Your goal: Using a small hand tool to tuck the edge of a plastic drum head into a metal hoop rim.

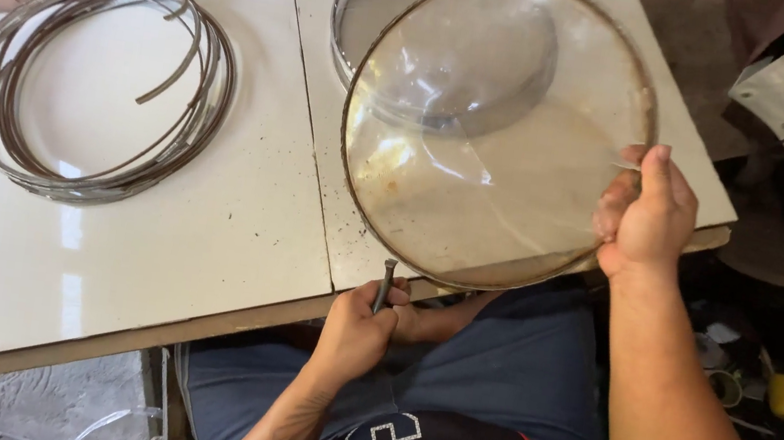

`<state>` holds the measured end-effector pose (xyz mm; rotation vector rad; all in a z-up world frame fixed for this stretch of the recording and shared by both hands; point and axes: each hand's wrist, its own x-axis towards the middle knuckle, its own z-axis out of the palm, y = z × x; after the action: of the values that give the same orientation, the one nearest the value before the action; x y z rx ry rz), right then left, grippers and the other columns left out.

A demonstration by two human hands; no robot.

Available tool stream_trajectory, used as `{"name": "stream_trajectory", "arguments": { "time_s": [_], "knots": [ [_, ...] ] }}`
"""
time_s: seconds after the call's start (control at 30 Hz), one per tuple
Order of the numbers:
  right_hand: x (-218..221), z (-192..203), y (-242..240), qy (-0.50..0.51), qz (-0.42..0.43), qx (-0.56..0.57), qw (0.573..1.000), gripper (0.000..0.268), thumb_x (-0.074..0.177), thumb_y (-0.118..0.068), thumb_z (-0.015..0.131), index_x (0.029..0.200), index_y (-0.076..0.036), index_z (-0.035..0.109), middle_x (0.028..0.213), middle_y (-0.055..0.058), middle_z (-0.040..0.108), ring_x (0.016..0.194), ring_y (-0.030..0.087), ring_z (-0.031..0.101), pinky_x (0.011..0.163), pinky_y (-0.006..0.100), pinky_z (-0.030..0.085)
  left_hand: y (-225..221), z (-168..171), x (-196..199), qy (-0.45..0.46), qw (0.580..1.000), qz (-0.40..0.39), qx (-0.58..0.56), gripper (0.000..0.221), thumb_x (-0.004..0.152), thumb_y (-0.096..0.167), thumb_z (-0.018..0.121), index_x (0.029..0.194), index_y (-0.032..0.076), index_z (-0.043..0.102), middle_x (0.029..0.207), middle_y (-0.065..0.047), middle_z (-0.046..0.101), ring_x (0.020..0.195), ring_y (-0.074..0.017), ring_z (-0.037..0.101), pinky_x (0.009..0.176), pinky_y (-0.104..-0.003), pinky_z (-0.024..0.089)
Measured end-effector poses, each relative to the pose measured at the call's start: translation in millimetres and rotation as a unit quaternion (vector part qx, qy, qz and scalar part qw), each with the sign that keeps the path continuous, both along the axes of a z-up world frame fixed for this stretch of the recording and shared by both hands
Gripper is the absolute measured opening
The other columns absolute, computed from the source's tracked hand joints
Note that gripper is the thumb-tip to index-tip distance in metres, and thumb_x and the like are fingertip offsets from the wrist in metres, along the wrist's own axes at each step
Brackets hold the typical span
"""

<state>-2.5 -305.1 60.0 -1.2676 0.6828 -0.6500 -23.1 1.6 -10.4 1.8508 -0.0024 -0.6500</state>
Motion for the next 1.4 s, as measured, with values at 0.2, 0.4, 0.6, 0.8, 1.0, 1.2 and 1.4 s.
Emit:
{"name": "stream_trajectory", "arguments": {
  "time_s": [0.2, 0.4, 0.6, 0.8, 1.0, 1.2, 1.4],
  "knots": [
    [41, -9, -6, -0.041, -0.022, 0.000, 0.999, 0.034, 0.105, -0.046, 0.058, 0.099, -0.014, 0.068, 0.054, 0.006, 0.046, 0.034, 0.014, 0.035, 0.032, 0.025, 0.021, -3, 4, 17, -0.037, 0.997, 0.046, -0.056, 0.036, 0.076, 0.004, 0.055, 0.103, 0.000, 0.079, 0.124, -0.022, 0.074, 0.120, -0.0396, 0.067, 0.100, -0.047, 0.053],
    [94, -27, -31, -0.008, -0.049, -0.017, 0.999, 0.036, 0.102, -0.049, 0.059, 0.100, -0.015, 0.072, 0.058, 0.006, 0.052, 0.037, 0.015, 0.042, 0.032, 0.027, 0.025, -9, 26, 44, -0.034, 0.995, 0.071, -0.058, 0.036, 0.076, 0.005, 0.054, 0.101, 0.000, 0.079, 0.126, -0.022, 0.073, 0.122, -0.0417, 0.065, 0.103, -0.047, 0.051],
    [128, -56, -52, 0.038, -0.061, -0.016, 0.997, 0.051, 0.095, -0.063, 0.052, 0.099, -0.016, 0.071, 0.068, 0.009, 0.068, 0.054, 0.017, 0.061, 0.035, 0.027, 0.037, -22, 12, 73, -0.037, 0.996, 0.073, -0.045, 0.035, 0.077, 0.005, 0.054, 0.101, 0.000, 0.079, 0.131, -0.022, 0.071, 0.124, -0.0424, 0.065, 0.102, -0.047, 0.051],
    [125, -78, -58, 0.093, -0.011, 0.008, 0.996, 0.053, 0.100, -0.060, 0.051, 0.106, -0.009, 0.063, 0.083, 0.011, 0.075, 0.062, 0.017, 0.072, 0.048, 0.028, 0.058, -34, -6, 86, 0.010, 0.993, 0.109, -0.050, 0.033, 0.077, 0.006, 0.056, 0.099, 0.001, 0.080, 0.138, -0.021, 0.068, 0.125, -0.0406, 0.064, 0.099, -0.045, 0.051],
    [80, -105, -71, 0.159, 0.024, -0.145, 0.976, 0.069, 0.113, -0.055, 0.047, 0.135, 0.010, 0.057, 0.124, 0.030, 0.059, 0.113, 0.036, 0.066, 0.091, 0.044, 0.059, -35, 6, 95, 0.036, 0.985, 0.155, -0.066, 0.032, 0.076, 0.006, 0.054, 0.095, 0.002, 0.080, 0.135, -0.018, 0.070, 0.119, -0.0344, 0.067, 0.095, -0.041, 0.053],
    [66, -131, -99, 0.274, 0.078, -0.206, 0.936, 0.038, 0.102, -0.037, 0.076, 0.078, -0.009, 0.069, 0.056, 0.008, 0.058, 0.045, 0.018, 0.059, 0.044, 0.029, 0.050, -44, 21, 97, 0.074, 0.954, 0.238, -0.169, 0.029, 0.075, -0.003, 0.050, 0.091, -0.010, 0.073, 0.130, -0.025, 0.066, 0.098, -0.0275, 0.067, 0.081, -0.034, 0.060],
    [78, -107, -78, 0.339, 0.120, -0.254, 0.898, 0.049, 0.091, -0.039, 0.084, 0.106, 0.007, 0.075, 0.085, 0.020, 0.073, 0.075, 0.031, 0.073, 0.061, 0.043, 0.058, -47, 15, 105, 0.082, 0.937, 0.276, -0.196, 0.022, 0.076, -0.004, 0.051, 0.084, -0.009, 0.070, 0.110, -0.024, 0.069, 0.076, -0.0262, 0.067, 0.068, -0.035, 0.062]
  ]
}}
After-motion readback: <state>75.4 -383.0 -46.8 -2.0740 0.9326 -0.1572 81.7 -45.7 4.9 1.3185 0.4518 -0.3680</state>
